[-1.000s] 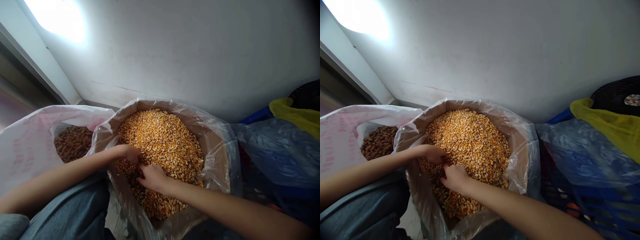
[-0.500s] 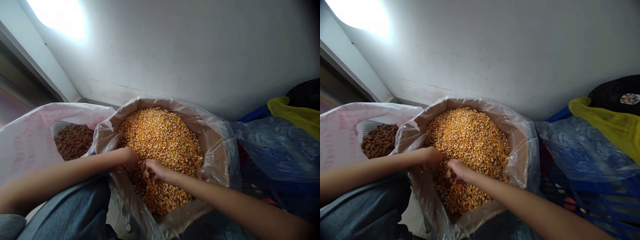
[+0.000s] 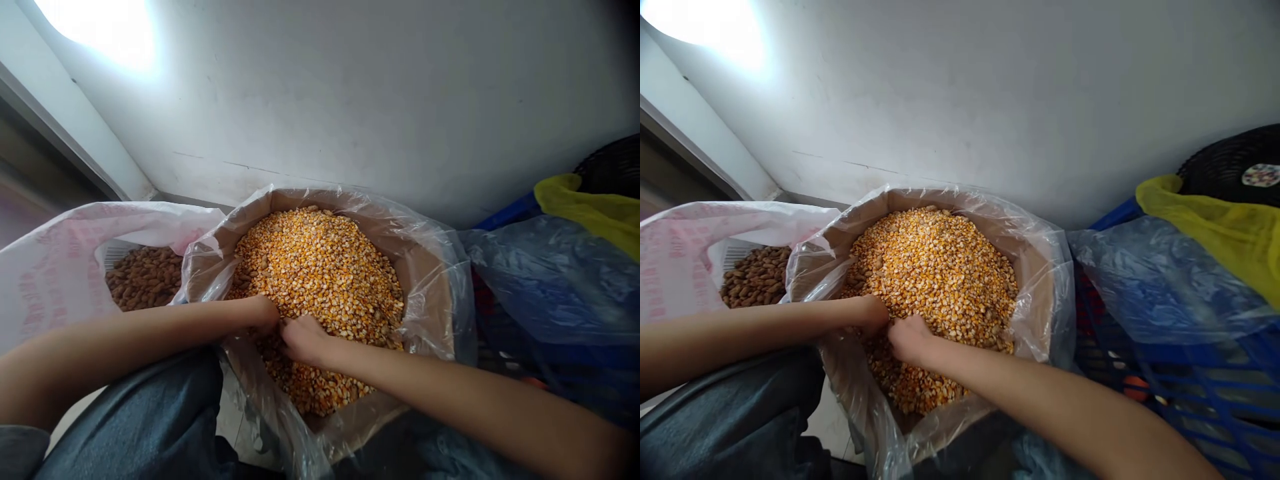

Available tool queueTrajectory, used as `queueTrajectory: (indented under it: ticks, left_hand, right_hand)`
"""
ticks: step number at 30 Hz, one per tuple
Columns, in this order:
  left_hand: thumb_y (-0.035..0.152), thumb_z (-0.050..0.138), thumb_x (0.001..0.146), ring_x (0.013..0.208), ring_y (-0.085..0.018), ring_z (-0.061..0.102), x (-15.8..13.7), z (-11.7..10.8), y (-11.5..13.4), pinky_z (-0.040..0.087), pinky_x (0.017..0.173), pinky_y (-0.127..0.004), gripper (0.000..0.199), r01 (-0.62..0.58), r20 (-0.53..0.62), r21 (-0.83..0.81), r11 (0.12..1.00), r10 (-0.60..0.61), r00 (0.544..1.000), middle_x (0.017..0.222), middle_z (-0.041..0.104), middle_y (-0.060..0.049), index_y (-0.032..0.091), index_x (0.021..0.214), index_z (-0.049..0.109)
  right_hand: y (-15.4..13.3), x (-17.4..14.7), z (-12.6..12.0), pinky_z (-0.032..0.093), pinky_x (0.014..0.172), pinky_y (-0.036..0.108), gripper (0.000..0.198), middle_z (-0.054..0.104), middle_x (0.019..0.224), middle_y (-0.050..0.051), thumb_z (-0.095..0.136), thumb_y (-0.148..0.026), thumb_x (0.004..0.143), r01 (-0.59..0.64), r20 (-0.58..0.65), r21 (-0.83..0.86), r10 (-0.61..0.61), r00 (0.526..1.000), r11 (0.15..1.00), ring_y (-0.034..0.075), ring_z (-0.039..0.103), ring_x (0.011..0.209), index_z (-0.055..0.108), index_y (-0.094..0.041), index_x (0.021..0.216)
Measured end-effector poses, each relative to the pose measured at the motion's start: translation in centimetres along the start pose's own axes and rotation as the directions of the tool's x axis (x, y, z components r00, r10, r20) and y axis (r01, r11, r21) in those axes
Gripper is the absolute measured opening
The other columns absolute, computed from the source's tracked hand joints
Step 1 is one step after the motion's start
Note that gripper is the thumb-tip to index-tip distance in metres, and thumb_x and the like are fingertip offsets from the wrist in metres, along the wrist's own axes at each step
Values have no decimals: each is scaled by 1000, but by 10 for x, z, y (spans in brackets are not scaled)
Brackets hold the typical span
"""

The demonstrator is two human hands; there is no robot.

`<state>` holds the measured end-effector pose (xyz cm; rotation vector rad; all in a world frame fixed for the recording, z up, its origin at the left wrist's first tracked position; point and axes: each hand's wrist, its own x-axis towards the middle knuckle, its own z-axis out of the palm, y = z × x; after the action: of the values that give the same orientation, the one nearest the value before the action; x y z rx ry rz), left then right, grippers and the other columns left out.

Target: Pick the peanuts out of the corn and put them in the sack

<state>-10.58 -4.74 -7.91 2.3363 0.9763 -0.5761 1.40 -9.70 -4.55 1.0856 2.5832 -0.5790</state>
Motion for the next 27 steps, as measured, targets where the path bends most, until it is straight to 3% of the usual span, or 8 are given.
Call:
queueTrajectory:
  ticks: [4, 9, 11, 13, 15, 19, 22, 27]
  left_hand:
    - [14, 65, 43, 38, -11, 42, -13, -33, 3, 39, 44, -23, 19, 9, 235, -7, 1000, -7, 972, 29, 40, 2, 14, 32, 49]
    - [27, 37, 68, 54, -10, 46, -35, -75, 2, 40, 46, -20, 25, 72, 218, -632, 772, 87, 972, 66, 55, -1, 15, 76, 57]
    - [26, 30, 70, 56, -11, 48, -40, -82, 1, 39, 46, -21, 27, 69, 156, -819, 570, 105, 982, 71, 54, -3, 15, 80, 53]
    - [27, 26, 71, 55, -12, 47, -41, -85, 1, 38, 44, -22, 28, 62, 138, -901, 429, 146, 980, 68, 53, -3, 15, 78, 51]
    - [30, 24, 73, 49, -11, 43, -39, -84, 2, 35, 41, -23, 29, 76, 169, -902, 424, 184, 968, 61, 50, -2, 16, 73, 50]
    - [37, 32, 75, 45, -9, 39, -33, -75, 7, 33, 44, -21, 33, 41, 174, -608, 793, 83, 981, 53, 51, 0, 15, 65, 55]
    - [34, 42, 71, 52, -12, 49, -31, -60, 14, 39, 52, -23, 31, 37, 164, -103, 994, -19, 986, 61, 62, -5, 12, 70, 64]
    - [40, 52, 64, 68, -26, 60, -32, -35, 37, 44, 57, -30, 39, 44, 291, 268, 962, -124, 949, 77, 65, -18, 9, 82, 68]
  right_hand:
    - [6, -6, -7, 42, 60, 28, 21, 64, 79, 9, 51, -27, 66, -61, 68, 361, 39, 997, 930, 21, 58, 72, 62, -14, 77]
    - [36, -23, -37, 37, 46, 19, 21, 59, 77, 3, 39, -28, 72, -255, 288, 953, -234, 929, 163, 7, 48, 52, 54, -15, 79]
    - [46, -28, -42, 39, 48, 20, 25, 56, 73, 3, 36, -33, 75, -271, 267, 962, -289, 919, 26, 7, 47, 53, 52, -14, 72]
    - [50, -28, -41, 38, 48, 20, 30, 52, 64, 1, 39, -41, 76, -240, 266, 960, -208, 941, 145, 8, 46, 52, 50, -14, 66]
    - [47, -27, -36, 35, 47, 19, 29, 51, 60, -1, 47, -42, 72, -148, 198, 888, -71, 978, 436, 8, 45, 51, 52, -15, 67]
    - [30, -21, -25, 40, 55, 25, 20, 62, 70, 3, 53, -33, 70, 80, -18, 328, -78, 997, 941, 16, 56, 65, 59, -18, 82]
    - [16, -16, -16, 42, 55, 30, 23, 65, 74, 8, 48, -28, 74, 177, -3, -17, -177, 984, 984, 23, 60, 68, 58, -18, 91]
    - [8, -9, -4, 42, 51, 28, 22, 66, 74, 10, 41, -16, 76, 218, 92, -92, -210, 973, 972, 22, 61, 67, 61, -14, 84]
